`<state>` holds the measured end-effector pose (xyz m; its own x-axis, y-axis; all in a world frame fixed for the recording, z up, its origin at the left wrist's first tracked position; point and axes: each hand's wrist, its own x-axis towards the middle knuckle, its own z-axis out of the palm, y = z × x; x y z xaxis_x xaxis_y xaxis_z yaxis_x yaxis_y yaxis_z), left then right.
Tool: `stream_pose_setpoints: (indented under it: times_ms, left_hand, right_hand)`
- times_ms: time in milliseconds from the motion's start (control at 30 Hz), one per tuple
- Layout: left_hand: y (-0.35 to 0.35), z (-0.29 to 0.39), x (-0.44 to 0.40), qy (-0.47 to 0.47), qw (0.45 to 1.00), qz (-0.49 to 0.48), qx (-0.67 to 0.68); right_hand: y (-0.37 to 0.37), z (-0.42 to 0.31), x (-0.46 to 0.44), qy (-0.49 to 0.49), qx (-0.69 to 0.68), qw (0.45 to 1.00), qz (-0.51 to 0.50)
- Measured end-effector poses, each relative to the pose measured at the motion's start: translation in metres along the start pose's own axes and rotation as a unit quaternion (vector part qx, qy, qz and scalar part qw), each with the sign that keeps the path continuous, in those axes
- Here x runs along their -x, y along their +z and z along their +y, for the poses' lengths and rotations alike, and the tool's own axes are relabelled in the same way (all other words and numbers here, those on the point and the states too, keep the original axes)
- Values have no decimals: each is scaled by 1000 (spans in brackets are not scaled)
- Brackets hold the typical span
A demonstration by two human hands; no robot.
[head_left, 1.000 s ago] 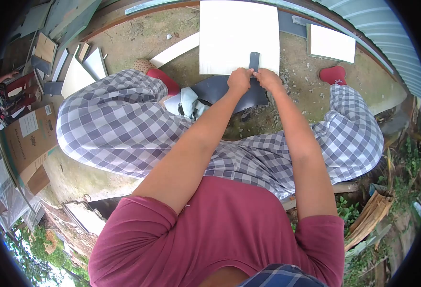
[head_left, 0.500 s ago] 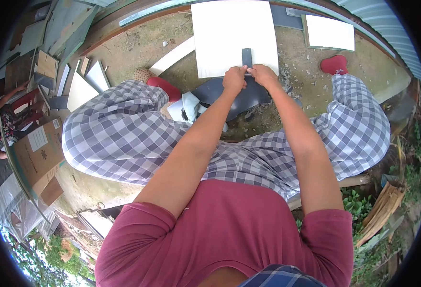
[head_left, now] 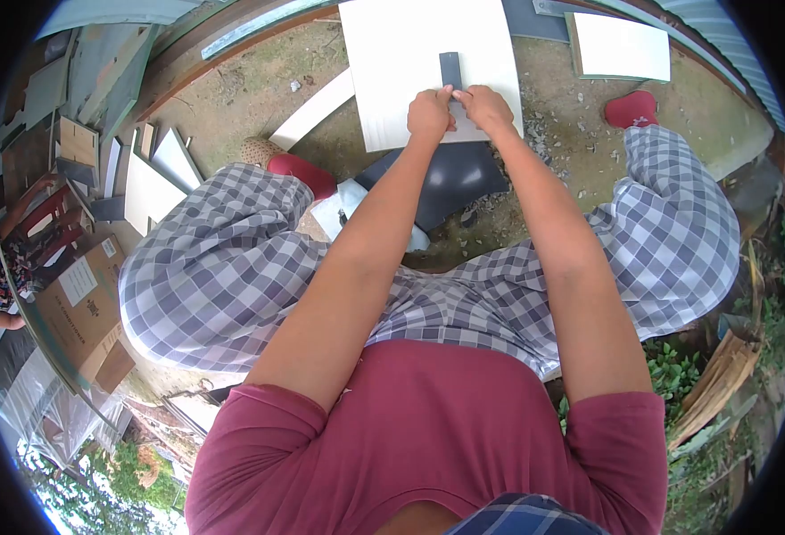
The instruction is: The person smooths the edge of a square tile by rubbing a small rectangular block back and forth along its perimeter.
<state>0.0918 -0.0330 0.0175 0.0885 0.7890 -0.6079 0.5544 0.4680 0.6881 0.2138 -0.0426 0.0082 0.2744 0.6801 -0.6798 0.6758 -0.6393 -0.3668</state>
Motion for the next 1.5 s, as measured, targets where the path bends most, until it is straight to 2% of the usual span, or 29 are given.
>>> stream_pose_setpoints:
  times_ms: [500,567,633,700,733,800,833,867,900,933,1000,1200,1500]
  left_hand:
    - [-21,77,-78,-15,999,8,50]
    - [-21,80,-88,-21,999,32,37]
    - [-20,78,-104,2,1000,4,24]
    - [-15,67,-116,118,987,11,-105]
    - [-10,59,-122,119,987,13,-104]
    - [-6,44,-131,273,946,90,-153]
    - [-16,59,-121,274,945,93,-154]
    - [-25,75,-110,141,984,30,-101]
    - [-32,87,-101,6,998,-34,-44]
    - [-32,87,-100,8,999,-31,-44]
    - [-29,86,-97,-48,998,-10,-42]
    - [-17,56,-69,-18,997,-42,-60]
    - [12,13,-10,14,995,-80,-49]
  right_hand:
    - [-62,-54,-85,11,4,997,77]
    - [-74,-56,-91,-25,-59,997,31]
    - [-94,-75,-80,-26,-8,998,53]
    - [-100,-74,-100,33,-11,999,-36]
    - [-101,-74,-100,28,-42,998,-46]
    - [-102,-71,-91,-15,-45,998,-42]
    - [-102,-71,-89,-54,-44,997,-40]
    - [-100,-73,-89,-58,-45,997,-39]
    - [-98,-74,-91,-57,-1,997,-43]
    - [-95,-75,-92,-55,45,996,-45]
    - [-88,-74,-88,-52,68,995,-47]
    - [-65,-46,-71,-42,143,988,-37]
    - [-38,8,-9,11,75,991,-114]
